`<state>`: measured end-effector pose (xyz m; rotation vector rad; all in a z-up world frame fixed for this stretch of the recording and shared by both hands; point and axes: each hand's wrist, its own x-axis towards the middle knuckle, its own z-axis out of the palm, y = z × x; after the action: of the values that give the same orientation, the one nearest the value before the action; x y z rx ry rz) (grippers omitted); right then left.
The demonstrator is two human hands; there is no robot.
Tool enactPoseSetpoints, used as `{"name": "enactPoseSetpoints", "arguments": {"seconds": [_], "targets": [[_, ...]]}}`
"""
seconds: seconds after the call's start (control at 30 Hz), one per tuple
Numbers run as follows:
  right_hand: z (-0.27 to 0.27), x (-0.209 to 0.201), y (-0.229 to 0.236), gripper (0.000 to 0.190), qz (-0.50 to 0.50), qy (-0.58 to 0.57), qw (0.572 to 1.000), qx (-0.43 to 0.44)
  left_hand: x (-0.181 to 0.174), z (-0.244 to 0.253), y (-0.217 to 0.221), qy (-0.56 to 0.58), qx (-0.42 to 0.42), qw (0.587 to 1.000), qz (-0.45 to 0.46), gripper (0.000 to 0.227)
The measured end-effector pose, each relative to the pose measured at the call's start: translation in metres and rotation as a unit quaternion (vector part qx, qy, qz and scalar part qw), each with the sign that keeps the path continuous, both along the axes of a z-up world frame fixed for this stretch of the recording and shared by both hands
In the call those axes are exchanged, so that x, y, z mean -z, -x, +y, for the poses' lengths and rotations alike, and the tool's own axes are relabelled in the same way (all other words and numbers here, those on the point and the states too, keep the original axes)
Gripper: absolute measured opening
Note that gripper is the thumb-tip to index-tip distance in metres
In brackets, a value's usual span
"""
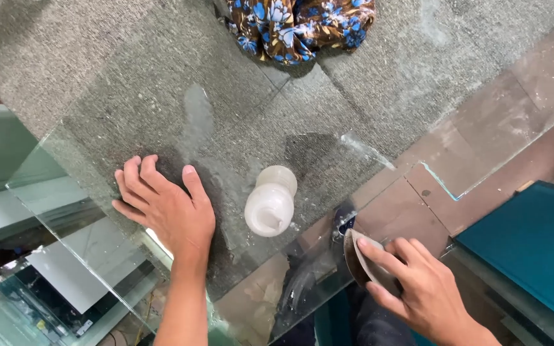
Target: Cutting a glass sheet to size using a glass cutter and sanding the edges for safety.
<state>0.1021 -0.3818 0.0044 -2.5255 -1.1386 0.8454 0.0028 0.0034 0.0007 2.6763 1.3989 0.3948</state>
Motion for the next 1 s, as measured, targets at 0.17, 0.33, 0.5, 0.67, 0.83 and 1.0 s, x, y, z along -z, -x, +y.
{"name": "enactPoseSetpoints", "arguments": {"seconds": [0.17, 0.33, 0.5, 0.67, 0.83, 1.0], "targets": [[-0.036, 0.015, 0.012, 0.068, 0.003, 0.009, 1.0, 0.013, 0.003, 0.001, 0.001, -0.009, -0.002, 1.0, 0.009, 0.049], [-0.017, 0.004, 0.005, 0.065, 0.033, 0.003, 0.999, 0.024, 0.003, -0.002, 0.001, -0.009, -0.002, 1.0, 0.009, 0.049], [-0.018, 0.006, 0.008, 0.068, -0.015, 0.02, 1.0, 0.005, 0.005, -0.002, 0.002, -0.016, -0.001, 1.0, 0.016, 0.047], [-0.031, 0.019, 0.014, 0.066, 0.036, 0.029, 0.998, 0.045, 0.006, 0.001, 0.001, -0.012, -0.003, 1.0, 0.015, 0.048], [-0.013, 0.01, -0.018, 0.059, 0.36, -0.053, 0.89, 0.274, 0.006, -0.007, 0.003, -0.015, -0.003, 1.0, 0.013, 0.048], [0.009, 0.004, -0.043, 0.08, 0.574, -0.035, 0.73, 0.37, 0.008, -0.004, 0.002, -0.021, -0.001, 1.0, 0.019, 0.048]]}}
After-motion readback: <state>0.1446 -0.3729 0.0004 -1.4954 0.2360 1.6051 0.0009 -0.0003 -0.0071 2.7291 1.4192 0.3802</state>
